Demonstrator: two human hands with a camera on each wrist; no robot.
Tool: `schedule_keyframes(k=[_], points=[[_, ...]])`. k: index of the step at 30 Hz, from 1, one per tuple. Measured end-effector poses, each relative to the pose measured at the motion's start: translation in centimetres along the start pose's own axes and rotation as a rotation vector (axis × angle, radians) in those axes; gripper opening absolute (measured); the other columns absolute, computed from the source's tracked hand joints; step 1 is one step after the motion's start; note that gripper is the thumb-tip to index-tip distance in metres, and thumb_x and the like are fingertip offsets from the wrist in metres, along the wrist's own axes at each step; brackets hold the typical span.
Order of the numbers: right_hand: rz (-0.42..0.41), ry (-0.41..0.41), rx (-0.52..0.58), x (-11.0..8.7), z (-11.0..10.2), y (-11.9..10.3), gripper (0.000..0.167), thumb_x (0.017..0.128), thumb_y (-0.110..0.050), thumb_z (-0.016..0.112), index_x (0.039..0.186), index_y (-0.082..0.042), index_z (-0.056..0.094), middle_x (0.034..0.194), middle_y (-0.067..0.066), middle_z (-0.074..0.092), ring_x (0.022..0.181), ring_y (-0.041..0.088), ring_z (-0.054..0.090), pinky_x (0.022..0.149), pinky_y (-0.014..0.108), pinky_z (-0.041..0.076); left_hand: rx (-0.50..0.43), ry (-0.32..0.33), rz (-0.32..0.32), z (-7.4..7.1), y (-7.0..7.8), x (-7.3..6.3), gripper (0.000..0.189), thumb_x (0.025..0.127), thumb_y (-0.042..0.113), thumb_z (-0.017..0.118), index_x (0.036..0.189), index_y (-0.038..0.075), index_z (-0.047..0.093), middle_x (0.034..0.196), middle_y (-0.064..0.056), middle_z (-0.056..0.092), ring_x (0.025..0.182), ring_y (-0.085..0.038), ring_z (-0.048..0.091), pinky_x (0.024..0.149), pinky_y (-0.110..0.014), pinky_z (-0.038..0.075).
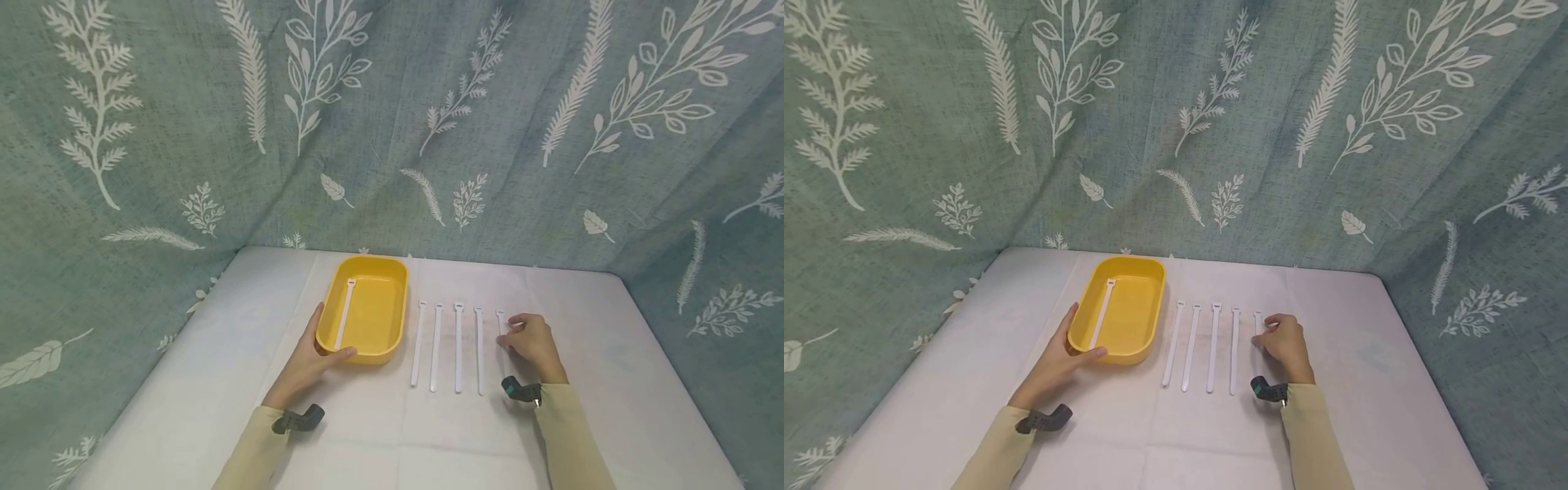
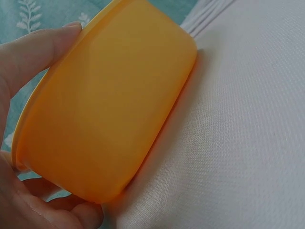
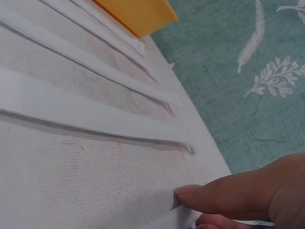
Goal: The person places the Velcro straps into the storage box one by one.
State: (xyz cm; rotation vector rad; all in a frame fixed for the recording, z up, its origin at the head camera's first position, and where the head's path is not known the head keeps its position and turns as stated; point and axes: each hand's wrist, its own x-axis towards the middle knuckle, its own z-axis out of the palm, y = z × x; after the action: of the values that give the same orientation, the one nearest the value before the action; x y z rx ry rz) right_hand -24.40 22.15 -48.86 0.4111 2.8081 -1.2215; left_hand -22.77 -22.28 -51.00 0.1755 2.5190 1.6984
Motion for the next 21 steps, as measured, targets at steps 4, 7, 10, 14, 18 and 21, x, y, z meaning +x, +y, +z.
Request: schedule_keyframes(k=[4,7,10,14,18,21], points=[[-0.004,0.01,-0.007,0.0,0.07,0.0,0.05,0.082,-0.009,0.081,0.126,0.008,0.064,0.094,0.02,0.073,0.075,0.023,0.067,0.065,0.03,0.055,-0.005,-0.002,-0.002,-0.02,0.03,0.01,0.124,0.086,0.038,0.085,0.168,0.023,-0.007,0.176,-0.01,0.009,0.159,-0.036,0.026,0.127,-0.052,0.032],[-0.01,0.015,-0.015,-0.01,0.07,0.03,0.047,0.083,-0.008,0.079,0.124,0.009,0.065,0.095,0.021,0.073,0.076,0.023,0.067,0.066,0.03,0.056,-0.006,-0.005,-0.004,0.0,0.01,0.05,0.124,0.086,0.038,0.085,0.167,0.026,-0.008,0.176,-0.009,0.01,0.159,-0.035,0.026,0.127,-0.052,0.032],[-0.02,0.015,-0.023,-0.01,-0.09,-0.05,0.045,0.084,-0.007,0.077,0.123,0.01,0.065,0.098,0.023,0.073,0.077,0.024,0.069,0.067,0.032,0.058,-0.016,-0.002,-0.002,0.03,0.07,0.1,0.124,0.086,0.036,0.086,0.167,0.028,-0.007,0.176,-0.008,0.01,0.159,-0.034,0.027,0.127,-0.051,0.032],[-0.024,0.013,-0.036,0.0,-0.32,-0.18,0.039,0.085,-0.006,0.073,0.12,0.01,0.067,0.103,0.027,0.073,0.081,0.027,0.071,0.07,0.037,0.061,-0.028,-0.006,0.009,0.02,0.11,0.14,0.123,0.086,0.036,0.085,0.167,0.027,-0.007,0.176,-0.008,0.01,0.159,-0.034,0.028,0.127,-0.051,0.032],[-0.02,0.015,-0.043,-0.12,-0.44,-0.24,0.034,0.085,-0.005,0.069,0.116,0.01,0.069,0.104,0.027,0.073,0.084,0.03,0.072,0.074,0.04,0.063,-0.033,-0.009,0.012,0.0,0.04,0.13,0.124,0.086,0.036,0.086,0.167,0.027,-0.007,0.176,-0.008,0.01,0.158,-0.034,0.028,0.127,-0.051,0.033],[-0.019,0.011,-0.041,-0.23,-0.53,-0.25,0.033,0.086,-0.004,0.068,0.115,0.01,0.069,0.104,0.027,0.074,0.084,0.029,0.072,0.074,0.04,0.063,-0.031,-0.008,0.011,0.01,0.03,0.14,0.124,0.086,0.036,0.086,0.167,0.027,-0.007,0.176,-0.008,0.01,0.158,-0.034,0.028,0.127,-0.051,0.033]])
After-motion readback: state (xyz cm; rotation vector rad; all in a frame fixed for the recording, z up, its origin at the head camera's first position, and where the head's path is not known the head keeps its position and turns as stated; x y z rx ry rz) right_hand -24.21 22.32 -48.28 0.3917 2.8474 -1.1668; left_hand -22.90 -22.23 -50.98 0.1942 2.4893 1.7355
